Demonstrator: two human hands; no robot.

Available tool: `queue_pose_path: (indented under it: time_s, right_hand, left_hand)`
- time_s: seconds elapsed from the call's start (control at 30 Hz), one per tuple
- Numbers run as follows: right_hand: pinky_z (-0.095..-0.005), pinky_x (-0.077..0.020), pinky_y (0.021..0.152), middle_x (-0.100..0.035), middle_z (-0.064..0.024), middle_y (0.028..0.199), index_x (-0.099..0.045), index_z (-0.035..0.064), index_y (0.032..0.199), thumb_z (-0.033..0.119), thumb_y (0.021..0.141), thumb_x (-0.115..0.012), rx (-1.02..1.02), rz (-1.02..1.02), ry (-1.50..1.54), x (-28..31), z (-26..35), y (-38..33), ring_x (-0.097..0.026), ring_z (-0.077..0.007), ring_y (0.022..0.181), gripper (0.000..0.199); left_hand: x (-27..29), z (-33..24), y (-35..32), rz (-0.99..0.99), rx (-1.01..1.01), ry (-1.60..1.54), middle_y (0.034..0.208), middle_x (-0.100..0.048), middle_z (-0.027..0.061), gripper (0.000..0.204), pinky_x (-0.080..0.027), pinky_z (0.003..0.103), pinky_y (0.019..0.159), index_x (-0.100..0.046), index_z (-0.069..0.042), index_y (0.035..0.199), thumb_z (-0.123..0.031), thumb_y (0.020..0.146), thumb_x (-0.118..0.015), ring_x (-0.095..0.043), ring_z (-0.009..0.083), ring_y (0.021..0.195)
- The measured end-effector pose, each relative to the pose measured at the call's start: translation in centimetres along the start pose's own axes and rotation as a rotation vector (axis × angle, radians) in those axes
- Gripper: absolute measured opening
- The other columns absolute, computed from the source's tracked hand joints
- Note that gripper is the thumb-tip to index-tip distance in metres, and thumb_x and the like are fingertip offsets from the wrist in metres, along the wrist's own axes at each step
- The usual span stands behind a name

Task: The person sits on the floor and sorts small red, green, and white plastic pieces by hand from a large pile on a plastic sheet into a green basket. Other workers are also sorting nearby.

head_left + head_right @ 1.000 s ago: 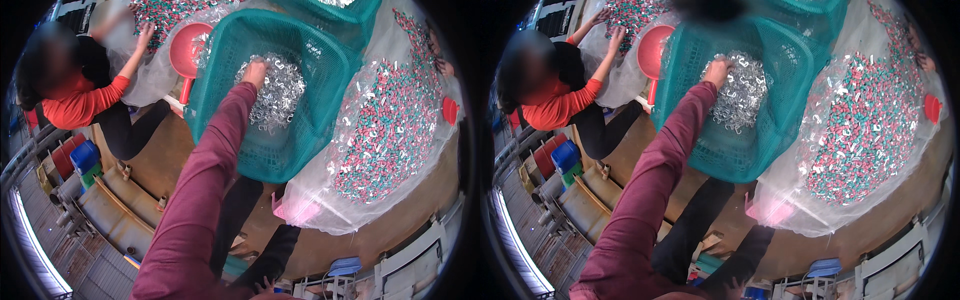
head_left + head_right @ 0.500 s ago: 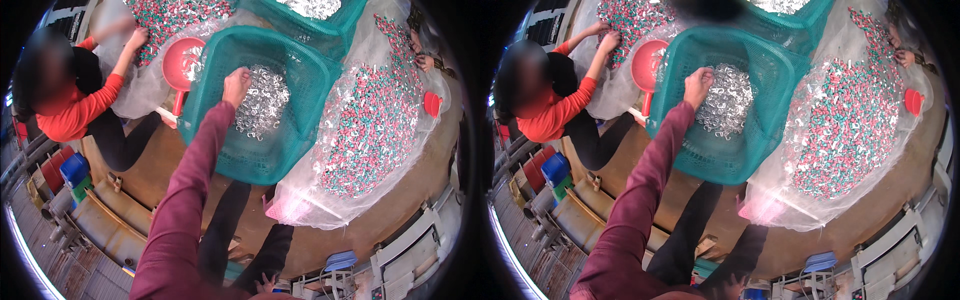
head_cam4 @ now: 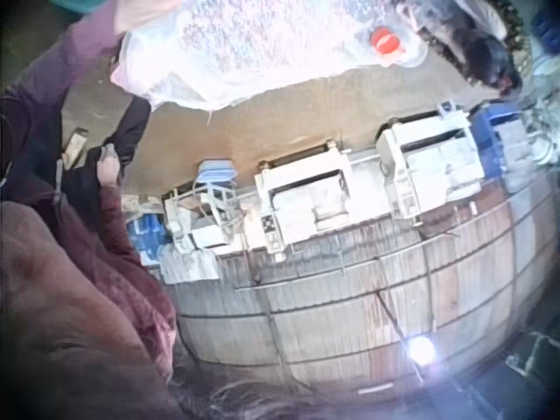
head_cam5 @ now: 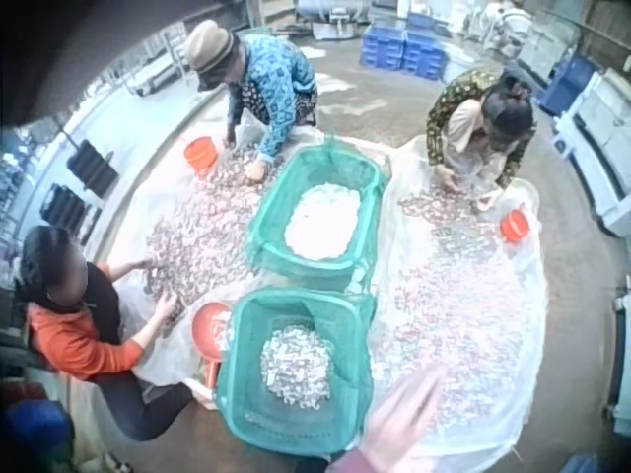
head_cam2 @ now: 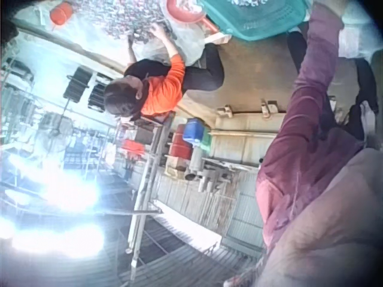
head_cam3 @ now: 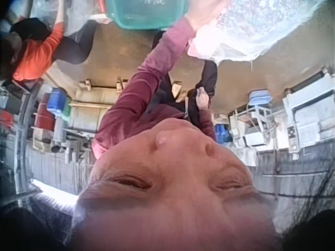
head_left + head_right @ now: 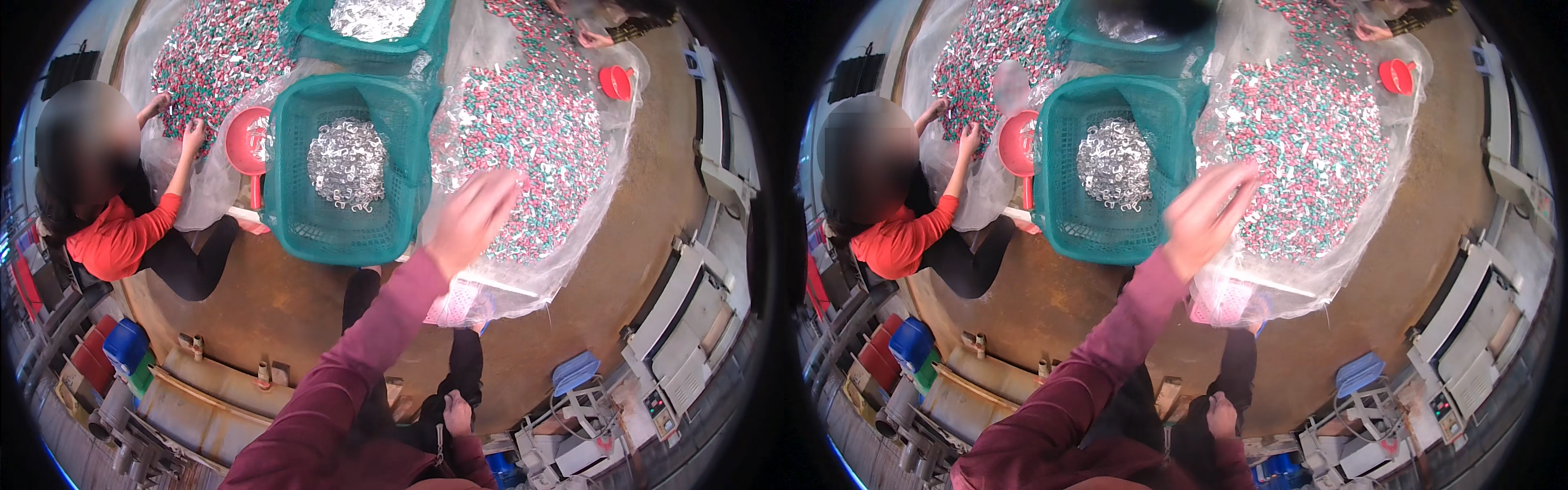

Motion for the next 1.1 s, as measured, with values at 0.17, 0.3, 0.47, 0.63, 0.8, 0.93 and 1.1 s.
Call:
queue_pose_path:
  time_s: [0.17, 0.3, 0.47, 0.63, 0.8, 0.93, 1.1]
  right_hand:
    - [-0.0469, -0.0515, 0.075, -0.067, -0.0183, 0.081, -0.069, 0.0100, 0.087, 0.046, 0.085, -0.051, 0.025, 0.343, -0.237, 0.3, -2.5, -0.1, -0.064, -0.0377, 0.081, 0.041]
    - [-0.0449, -0.0513, 0.077, -0.067, -0.0170, 0.083, -0.071, 0.0090, 0.085, 0.051, 0.085, -0.049, 0.175, 0.440, -0.238, 2.2, -7.2, 1.7, -0.065, -0.0352, 0.085, 0.048]
    - [-0.0453, -0.0505, 0.077, -0.067, -0.0175, 0.088, -0.070, 0.0083, 0.083, 0.045, 0.086, -0.050, 0.174, 0.374, -0.167, 7.3, -18.4, 4.1, -0.064, -0.0358, 0.088, 0.042]
    - [-0.0445, -0.0467, 0.073, -0.064, -0.0209, 0.082, -0.065, 0.0022, 0.080, 0.041, 0.083, -0.055, 0.175, 0.312, 0.134, 12.1, -27.8, 3.8, -0.062, -0.0379, 0.084, 0.040]
    - [-0.0418, -0.0465, 0.068, -0.064, -0.0180, 0.073, -0.065, 0.0024, 0.074, 0.034, 0.078, -0.063, 0.332, 0.458, 0.218, 11.7, -31.5, 2.8, -0.063, -0.0344, 0.073, 0.032]
    - [-0.0385, -0.0479, 0.066, -0.065, -0.0153, 0.072, -0.068, 0.0044, 0.076, 0.028, 0.073, -0.067, 0.417, 0.572, 0.180, 10.1, -31.8, 2.9, -0.065, -0.0289, 0.072, 0.024]
    - [-0.0349, -0.0493, 0.069, -0.067, -0.0123, 0.077, -0.069, 0.0061, 0.079, 0.022, 0.071, -0.070, 0.444, 0.758, 0.079, 9.8, -32.5, 3.5, -0.064, -0.0235, 0.073, 0.017]
  left_hand:
    - [-10.7, 6.5, -21.8, 1.313, 0.554, 0.675, 0.125, -0.051, 0.0194, 0.035, -0.029, 0.068, 0.096, -0.056, -0.006, 0.117, -0.008, 0.083, -0.050, -0.041, 0.0398, 0.124]
    - [-2.6, -2.5, -40.0, 1.582, 0.699, 0.902, 0.131, -0.045, 0.0095, 0.055, -0.031, 0.068, 0.090, -0.056, -0.017, 0.117, -0.035, 0.068, -0.074, -0.035, 0.0371, 0.126]
    - [-4.0, -14.0, -44.0, 1.135, 0.686, 0.751, 0.114, -0.055, 0.0194, 0.029, -0.045, 0.048, 0.085, -0.057, -0.013, 0.110, -0.031, 0.086, -0.058, -0.052, 0.0336, 0.109]
    - [-16.1, -23.0, -42.7, 0.840, 0.552, 0.680, 0.073, -0.063, 0.0160, 0.019, -0.050, 0.047, 0.055, -0.060, -0.009, 0.093, -0.024, 0.091, -0.050, -0.062, 0.0375, 0.063]
    - [-20.4, -33.1, -41.0, 1.018, 0.611, 0.711, 0.064, -0.061, 0.0178, 0.023, -0.050, 0.047, 0.056, -0.064, -0.010, 0.088, -0.030, 0.090, -0.052, -0.061, 0.0365, 0.059]
    - [-22.6, -36.4, -39.9, 1.124, 0.727, 0.672, 0.065, -0.061, 0.0196, 0.027, -0.050, 0.047, 0.060, -0.063, -0.008, 0.085, -0.031, 0.091, -0.052, -0.061, 0.0383, 0.062]
    - [-25.8, -35.5, -38.1, 1.094, 0.693, 0.632, 0.061, -0.060, 0.0193, 0.030, -0.050, 0.046, 0.059, -0.063, -0.006, 0.083, -0.034, 0.089, -0.054, -0.061, 0.0384, 0.059]
Point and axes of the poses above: each hand's wrist, its own y-axis towards the middle knuckle, its own x-axis out of the back of the hand, z = x × y, the point moved 7 cm from there along y, towards the middle knuckle
